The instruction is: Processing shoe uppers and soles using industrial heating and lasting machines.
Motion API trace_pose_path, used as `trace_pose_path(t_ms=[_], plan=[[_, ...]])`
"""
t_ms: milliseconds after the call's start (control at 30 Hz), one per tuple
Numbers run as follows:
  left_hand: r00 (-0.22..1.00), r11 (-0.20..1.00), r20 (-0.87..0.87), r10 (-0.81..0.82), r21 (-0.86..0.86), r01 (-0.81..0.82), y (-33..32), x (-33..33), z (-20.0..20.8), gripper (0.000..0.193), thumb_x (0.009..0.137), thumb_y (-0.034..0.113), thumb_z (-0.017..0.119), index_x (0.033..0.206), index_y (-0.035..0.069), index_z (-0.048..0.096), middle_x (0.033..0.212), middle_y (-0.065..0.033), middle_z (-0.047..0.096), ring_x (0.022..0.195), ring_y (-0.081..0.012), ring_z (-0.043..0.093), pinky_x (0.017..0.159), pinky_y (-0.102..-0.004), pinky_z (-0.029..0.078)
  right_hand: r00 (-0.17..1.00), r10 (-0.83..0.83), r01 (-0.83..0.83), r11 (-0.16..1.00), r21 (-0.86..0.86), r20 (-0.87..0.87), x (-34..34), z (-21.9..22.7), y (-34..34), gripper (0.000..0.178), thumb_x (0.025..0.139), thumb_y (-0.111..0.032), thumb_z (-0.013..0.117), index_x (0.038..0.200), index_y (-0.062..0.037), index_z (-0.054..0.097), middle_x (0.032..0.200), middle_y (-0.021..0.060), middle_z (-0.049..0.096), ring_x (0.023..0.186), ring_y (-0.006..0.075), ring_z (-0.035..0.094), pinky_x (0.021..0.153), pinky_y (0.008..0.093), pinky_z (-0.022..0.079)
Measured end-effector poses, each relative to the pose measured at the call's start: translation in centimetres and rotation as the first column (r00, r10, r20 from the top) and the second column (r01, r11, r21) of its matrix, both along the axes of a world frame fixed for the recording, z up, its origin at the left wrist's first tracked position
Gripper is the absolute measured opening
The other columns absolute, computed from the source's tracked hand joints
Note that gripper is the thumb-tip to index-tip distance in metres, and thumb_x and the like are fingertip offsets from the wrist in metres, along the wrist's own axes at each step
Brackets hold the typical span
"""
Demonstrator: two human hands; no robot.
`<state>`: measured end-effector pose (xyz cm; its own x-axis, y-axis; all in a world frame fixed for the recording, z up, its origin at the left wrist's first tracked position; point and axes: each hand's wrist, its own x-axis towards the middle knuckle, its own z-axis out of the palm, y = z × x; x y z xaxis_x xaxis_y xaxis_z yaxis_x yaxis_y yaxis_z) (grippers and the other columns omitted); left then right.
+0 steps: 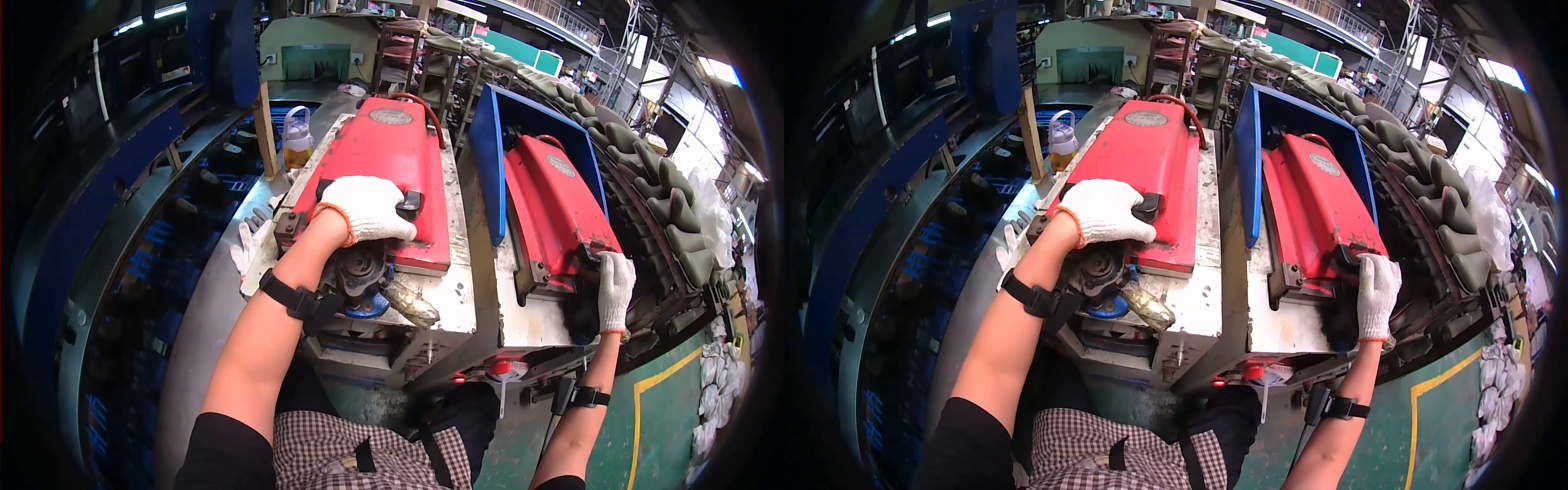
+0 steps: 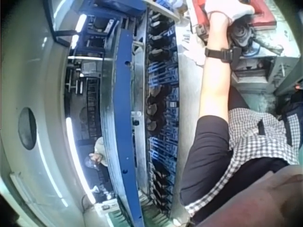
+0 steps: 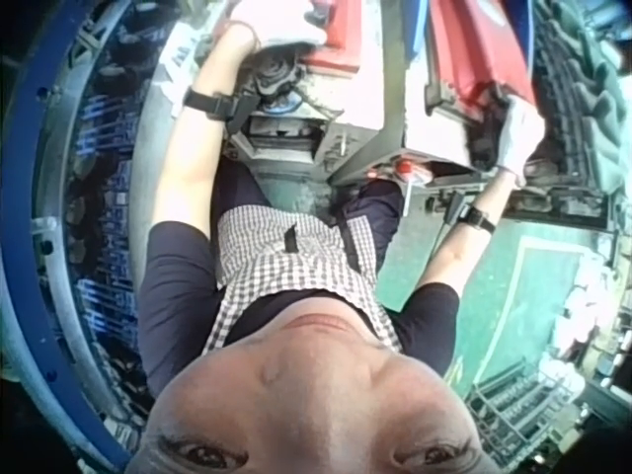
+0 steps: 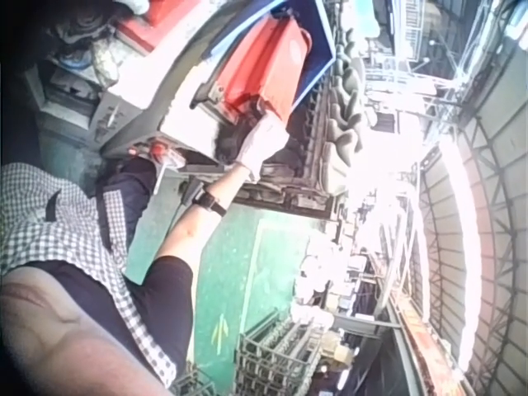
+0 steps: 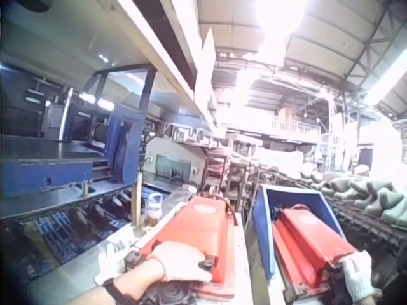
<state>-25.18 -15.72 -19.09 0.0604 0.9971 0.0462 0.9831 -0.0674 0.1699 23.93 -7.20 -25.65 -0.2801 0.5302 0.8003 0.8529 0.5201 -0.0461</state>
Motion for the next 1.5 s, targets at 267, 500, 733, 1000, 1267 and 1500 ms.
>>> trace_pose_path(t_ms=[267,500,733,1000,1267,1500], plan=[[1.000,1.000,-0.005,0.004,0.005,-0.004,-0.04,0.01,0.08,0.068,0.073,0.065,0.067,0.104,0.006,0.078,0.104,-0.0185,0.075,0.097,-0.0353,0.072,0.086,-0.0432,0.056,1.000,-0.016,0.016,1.000,0.013,-0.002,-0.14,-0.02,0.02,0.026,0.103,-0.024,0.053,0.099,-0.0068,0.072,0.099,0.0094,0.070,0.098,0.0316,0.061,0.097,0.0430,0.043],[1.000,1.000,0.005,-0.003,0.004,0.003,-0.04,-0.12,0.05,0.067,0.073,0.065,0.067,0.104,0.007,0.078,0.104,-0.0181,0.075,0.097,-0.0354,0.072,0.086,-0.0427,0.056,1.000,0.000,-0.001,1.000,0.021,0.016,-0.11,0.06,0.11,0.025,0.103,-0.024,0.054,0.099,-0.0068,0.072,0.099,0.0093,0.070,0.097,0.0313,0.061,0.095,0.0424,0.044],[1.000,1.000,-0.001,-0.007,0.016,0.007,0.03,-0.16,-0.16,0.068,0.073,0.066,0.067,0.105,0.007,0.079,0.106,-0.0183,0.075,0.098,-0.0356,0.072,0.087,-0.0429,0.056,1.000,-0.014,0.014,1.000,-0.016,-0.013,-0.37,0.20,-0.21,0.026,0.104,-0.024,0.053,0.099,-0.0066,0.072,0.099,0.0094,0.070,0.097,0.0312,0.062,0.095,0.0422,0.044],[1.000,1.000,0.008,-0.005,0.013,0.005,0.07,-0.20,-0.26,0.068,0.073,0.066,0.067,0.105,0.006,0.078,0.105,-0.0186,0.075,0.098,-0.0357,0.072,0.087,-0.0430,0.056,1.000,-0.005,0.005,1.000,0.016,0.001,-0.10,0.01,-0.05,0.025,0.104,-0.024,0.054,0.099,-0.0068,0.072,0.099,0.0091,0.070,0.098,0.0312,0.061,0.096,0.0420,0.043],[1.000,1.000,0.001,-0.005,-0.011,0.005,0.01,0.18,0.20,0.069,0.073,0.067,0.067,0.103,0.006,0.078,0.105,-0.0189,0.075,0.098,-0.0359,0.072,0.086,-0.0433,0.056,1.000,-0.005,0.005,1.000,-0.002,-0.005,-0.04,0.00,-0.14,0.025,0.104,-0.024,0.053,0.099,-0.0068,0.071,0.098,0.0096,0.069,0.098,0.0318,0.060,0.096,0.0424,0.043],[1.000,1.000,0.005,-0.006,0.010,0.006,-0.03,-0.31,-0.13,0.070,0.074,0.067,0.067,0.106,0.006,0.078,0.108,-0.0192,0.075,0.099,-0.0360,0.072,0.088,-0.0430,0.056,1.000,0.004,-0.004,1.000,0.007,-0.001,-0.41,0.17,-0.09,0.025,0.104,-0.023,0.053,0.099,-0.0066,0.071,0.098,0.0102,0.069,0.097,0.0330,0.060,0.096,0.0431,0.043]])
